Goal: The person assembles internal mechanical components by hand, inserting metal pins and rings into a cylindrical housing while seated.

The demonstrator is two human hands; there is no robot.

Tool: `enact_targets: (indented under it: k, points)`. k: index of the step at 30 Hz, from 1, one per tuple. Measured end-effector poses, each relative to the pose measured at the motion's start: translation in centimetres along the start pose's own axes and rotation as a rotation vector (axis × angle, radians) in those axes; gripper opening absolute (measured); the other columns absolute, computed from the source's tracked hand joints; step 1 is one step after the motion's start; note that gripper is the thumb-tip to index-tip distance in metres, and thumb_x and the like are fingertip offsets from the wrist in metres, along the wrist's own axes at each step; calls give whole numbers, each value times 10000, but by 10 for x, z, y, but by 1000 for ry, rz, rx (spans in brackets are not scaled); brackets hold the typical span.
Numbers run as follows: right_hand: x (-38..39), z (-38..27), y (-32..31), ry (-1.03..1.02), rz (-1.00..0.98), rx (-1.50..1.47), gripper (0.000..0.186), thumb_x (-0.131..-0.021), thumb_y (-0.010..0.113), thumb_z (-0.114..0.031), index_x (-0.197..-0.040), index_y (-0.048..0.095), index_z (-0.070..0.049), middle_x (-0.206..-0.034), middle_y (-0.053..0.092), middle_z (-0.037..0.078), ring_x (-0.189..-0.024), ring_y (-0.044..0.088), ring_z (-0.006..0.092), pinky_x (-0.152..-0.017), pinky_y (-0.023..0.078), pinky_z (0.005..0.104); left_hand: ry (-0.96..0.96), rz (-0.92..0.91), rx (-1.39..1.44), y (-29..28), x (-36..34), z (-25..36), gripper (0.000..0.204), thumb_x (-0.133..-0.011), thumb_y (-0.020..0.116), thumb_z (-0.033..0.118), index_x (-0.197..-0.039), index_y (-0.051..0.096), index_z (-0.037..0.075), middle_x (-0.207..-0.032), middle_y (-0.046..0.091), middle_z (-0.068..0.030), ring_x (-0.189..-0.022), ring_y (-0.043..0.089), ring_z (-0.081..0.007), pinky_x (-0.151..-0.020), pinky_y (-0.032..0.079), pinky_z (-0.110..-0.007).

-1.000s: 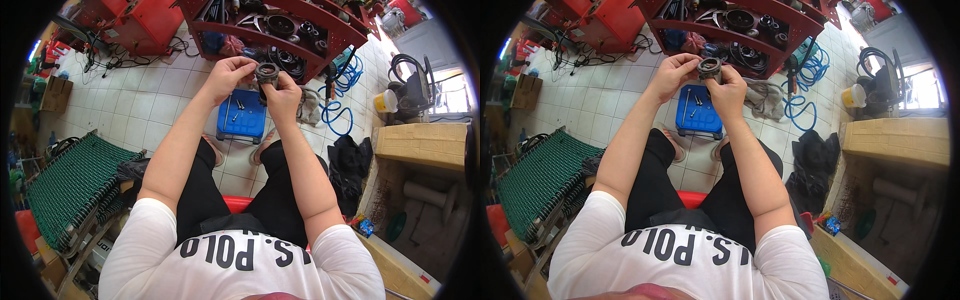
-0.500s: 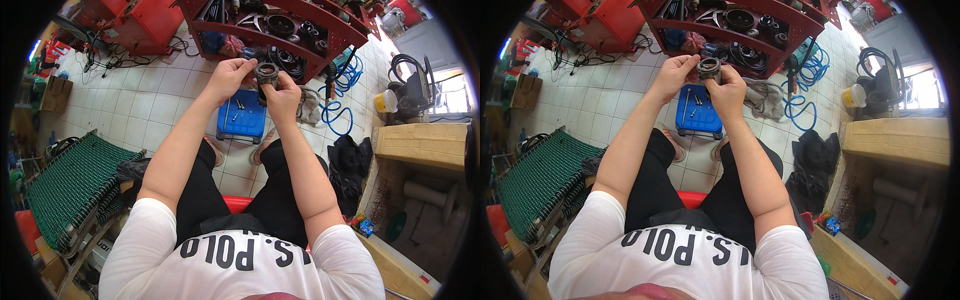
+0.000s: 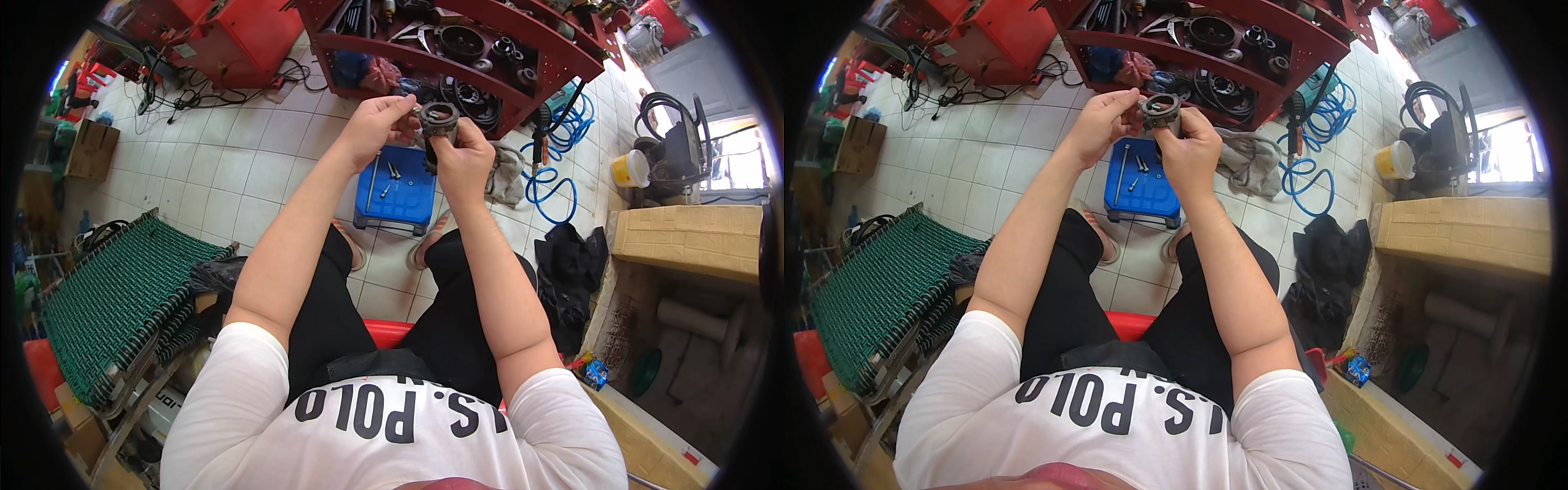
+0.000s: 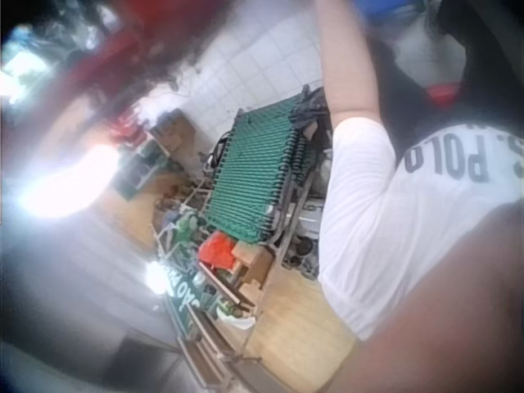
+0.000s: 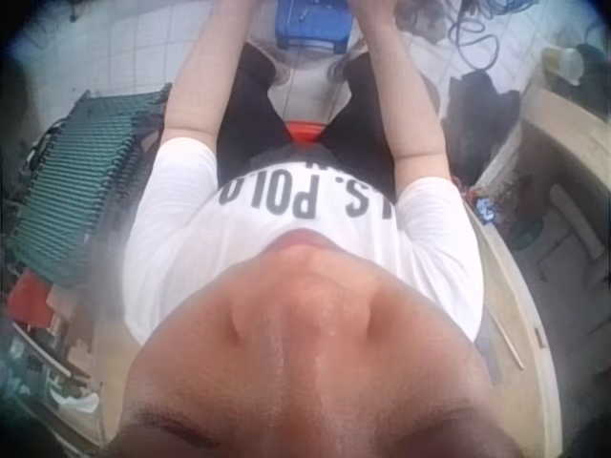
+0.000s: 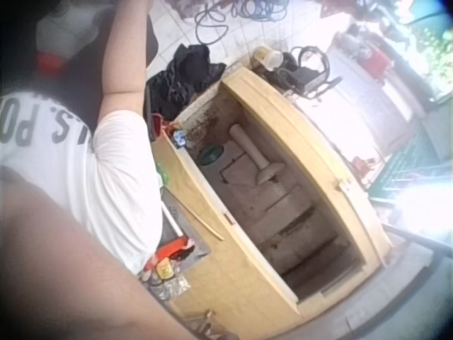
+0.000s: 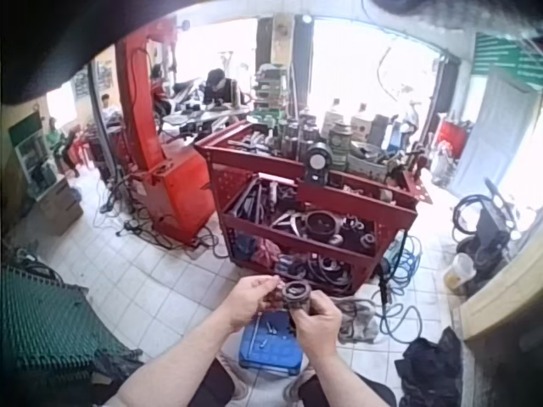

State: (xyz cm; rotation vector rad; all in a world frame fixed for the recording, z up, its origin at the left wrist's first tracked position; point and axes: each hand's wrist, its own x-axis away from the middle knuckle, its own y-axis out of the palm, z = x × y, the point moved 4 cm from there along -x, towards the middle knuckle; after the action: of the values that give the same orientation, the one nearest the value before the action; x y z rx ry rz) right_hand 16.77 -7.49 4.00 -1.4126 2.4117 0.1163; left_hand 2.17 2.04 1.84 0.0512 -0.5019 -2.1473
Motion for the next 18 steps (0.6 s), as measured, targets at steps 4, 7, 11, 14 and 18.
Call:
enact_targets:
  k: [4, 7, 11, 14, 18]
  points:
    - [-2, 3, -1, -5, 6, -35, 142, -822, 764, -48, -945, 744, 19, -846, 676, 35, -765, 596, 108, -706, 469, 249, 31, -19, -14, -2, 1, 1, 272, -1026, 677, 300, -1072, 730, 37, -938, 731, -36, -812, 664, -98, -755, 538, -255]
    - [-1, 4, -1, 84, -1, -159, 111, -865, 744, -58, -949, 745, 15, -858, 698, 18, -749, 601, 93, -714, 471, 236, 133, 0, -61, 6, 2, 5, 219, -1014, 699, 206, -1140, 729, 29, -975, 722, -30, -824, 641, -81, -760, 543, -247]
    - [0, 15, 1, 286, 5, -411, 111, -939, 718, -97, -994, 753, -7, -884, 728, 8, -724, 624, 81, -719, 492, 234, 218, 14, -168, 12, 6, 11, 225, -975, 740, 140, -1159, 732, 11, -1017, 740, -45, -863, 664, -91, -783, 559, -254]
    - [1, 19, 5, 408, -29, -560, 160, -955, 734, -153, -1049, 756, -26, -912, 742, 24, -755, 678, 111, -712, 520, 257, 285, 58, -224, 12, 6, 13, 214, -951, 764, 128, -1115, 756, -9, -1007, 763, -64, -888, 699, -106, -795, 567, -258]
    - [2, 17, 6, 510, -76, -632, 214, -971, 742, -215, -1095, 749, -40, -941, 751, 39, -791, 722, 148, -712, 538, 272, 455, 109, -461, 13, 10, 20, 217, -943, 767, 123, -1118, 757, -4, -996, 770, -56, -883, 704, -101, -793, 565, -261]
